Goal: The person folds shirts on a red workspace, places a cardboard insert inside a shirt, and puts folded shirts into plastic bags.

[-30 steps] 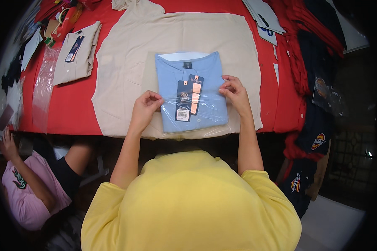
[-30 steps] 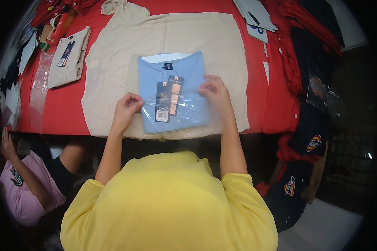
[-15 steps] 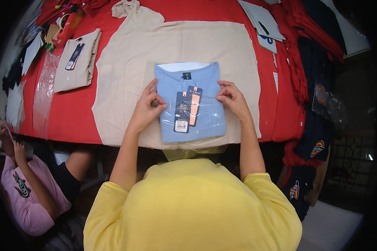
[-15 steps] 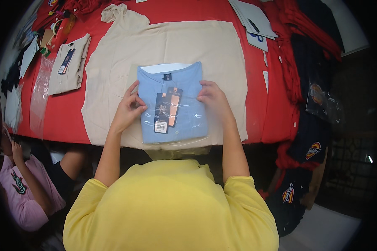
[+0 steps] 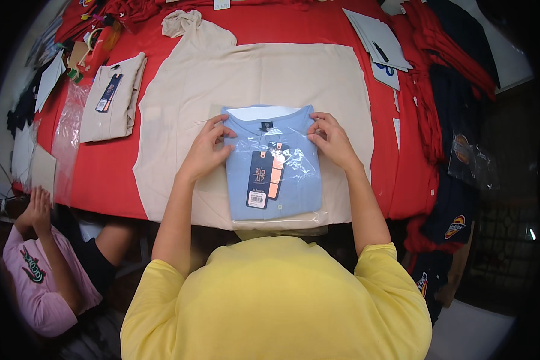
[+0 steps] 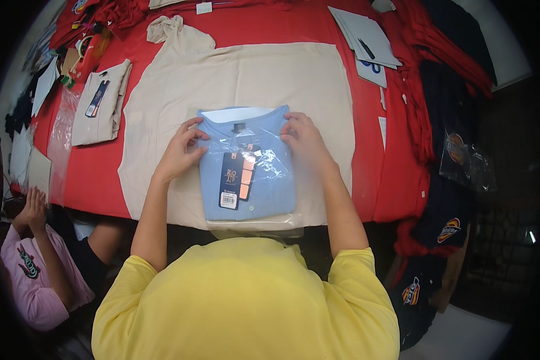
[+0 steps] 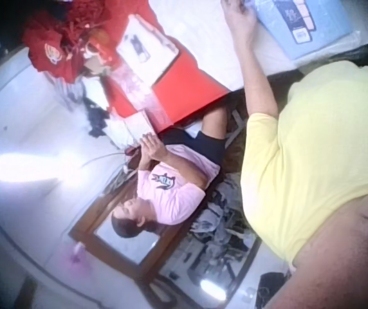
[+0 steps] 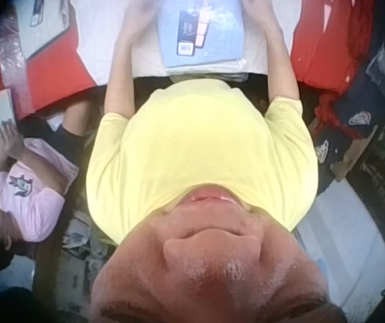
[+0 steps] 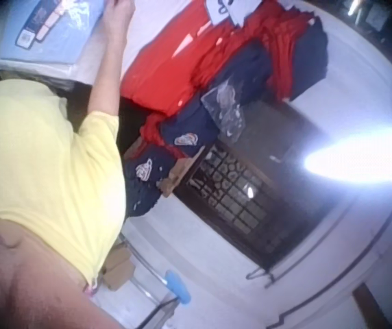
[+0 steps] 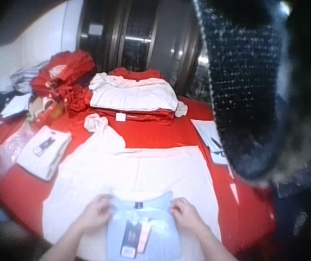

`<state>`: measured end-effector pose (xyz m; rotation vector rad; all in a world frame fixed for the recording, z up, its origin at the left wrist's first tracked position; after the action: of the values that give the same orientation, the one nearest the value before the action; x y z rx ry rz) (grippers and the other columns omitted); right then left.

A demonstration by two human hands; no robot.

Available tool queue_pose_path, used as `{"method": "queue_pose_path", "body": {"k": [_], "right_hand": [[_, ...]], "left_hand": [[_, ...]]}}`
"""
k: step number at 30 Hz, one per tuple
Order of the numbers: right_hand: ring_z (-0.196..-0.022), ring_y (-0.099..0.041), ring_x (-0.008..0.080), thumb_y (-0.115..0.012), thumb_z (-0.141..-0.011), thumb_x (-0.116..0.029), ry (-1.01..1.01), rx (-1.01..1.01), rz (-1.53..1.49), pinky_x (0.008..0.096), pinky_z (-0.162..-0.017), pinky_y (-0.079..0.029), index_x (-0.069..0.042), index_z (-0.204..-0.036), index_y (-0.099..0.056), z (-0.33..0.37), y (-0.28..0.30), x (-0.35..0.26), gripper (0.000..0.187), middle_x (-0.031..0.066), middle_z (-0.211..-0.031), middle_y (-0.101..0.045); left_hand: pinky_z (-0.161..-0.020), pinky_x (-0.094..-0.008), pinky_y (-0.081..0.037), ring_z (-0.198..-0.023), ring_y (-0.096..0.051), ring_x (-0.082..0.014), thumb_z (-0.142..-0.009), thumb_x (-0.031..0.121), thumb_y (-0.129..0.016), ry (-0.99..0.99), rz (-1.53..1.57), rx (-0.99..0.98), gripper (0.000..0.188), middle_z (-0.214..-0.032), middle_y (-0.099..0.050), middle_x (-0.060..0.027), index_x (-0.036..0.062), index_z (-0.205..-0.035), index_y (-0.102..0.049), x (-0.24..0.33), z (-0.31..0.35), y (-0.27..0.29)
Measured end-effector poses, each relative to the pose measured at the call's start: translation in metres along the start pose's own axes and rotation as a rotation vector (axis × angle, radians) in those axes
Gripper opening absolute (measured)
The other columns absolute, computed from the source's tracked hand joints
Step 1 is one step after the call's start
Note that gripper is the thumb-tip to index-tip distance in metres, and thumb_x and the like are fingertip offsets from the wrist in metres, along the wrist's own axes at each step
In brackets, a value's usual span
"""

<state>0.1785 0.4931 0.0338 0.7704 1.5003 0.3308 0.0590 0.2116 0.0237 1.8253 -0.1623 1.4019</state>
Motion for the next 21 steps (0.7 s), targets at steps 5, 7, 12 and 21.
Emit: {"method": "queue_pose_path", "body": {"k": [5, 7, 12, 21], "right_hand": [[-0.104, -0.053, 0.0189, -0.069, -0.076, -0.007, -0.072, -0.183, -0.101, 0.03, -0.088, -0.046, -0.006, -0.084, -0.061, -0.024, 0.006, 0.012, 0.011, 0.0085, -0.136, -0.044], [-0.111, -0.05, 0.0216, -0.069, -0.075, -0.006, -0.096, -0.258, -0.101, 0.0317, -0.091, -0.045, -0.007, -0.082, -0.061, -0.026, 0.009, 0.003, 0.011, 0.0088, -0.137, -0.044], [-0.122, -0.041, 0.0332, -0.069, -0.073, -0.009, 0.011, -0.352, 0.092, 0.037, -0.103, -0.038, -0.005, -0.08, -0.059, -0.031, 0.008, 0.003, 0.012, 0.0117, -0.138, -0.044], [-0.113, -0.043, 0.0258, -0.066, -0.077, -0.009, -0.012, -0.288, 0.044, 0.0335, -0.094, -0.039, -0.004, -0.08, -0.058, -0.057, 0.003, 0.005, 0.01, 0.0097, -0.111, -0.057]], "left_hand": [[-0.101, -0.0388, -0.039, -0.123, -0.045, -0.0315, -0.067, 0.014, -0.077, 0.009, -0.145, -0.184, 0.033, -0.149, -0.031, -0.0144, 0.0068, -0.096, -0.063, 0.012, -0.018, 0.015], [-0.102, -0.0397, -0.038, -0.123, -0.045, -0.0327, -0.066, 0.015, -0.078, 0.004, -0.18, -0.246, 0.031, -0.151, -0.03, -0.0151, 0.0074, -0.091, -0.063, 0.011, -0.018, 0.017], [-0.104, -0.0393, -0.037, -0.128, -0.038, -0.0326, -0.065, 0.012, -0.079, 0.018, -0.158, -0.327, 0.025, -0.152, -0.028, -0.014, 0.0067, -0.079, -0.059, 0.006, -0.02, 0.017], [-0.08, -0.031, -0.049, -0.087, -0.061, -0.0246, -0.072, 0.006, -0.072, 0.086, -0.054, -0.22, 0.017, -0.134, -0.045, -0.0134, 0.0011, -0.071, -0.056, -0.003, -0.049, 0.017]]}}
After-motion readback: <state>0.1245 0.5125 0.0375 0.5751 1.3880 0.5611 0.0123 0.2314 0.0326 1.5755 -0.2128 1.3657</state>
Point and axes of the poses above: each hand's wrist, its own z-axis away from the middle knuckle, its own y-axis out of the back of the hand, x = y × z, the point moved 4 cm from there along -z, towards the middle knuckle
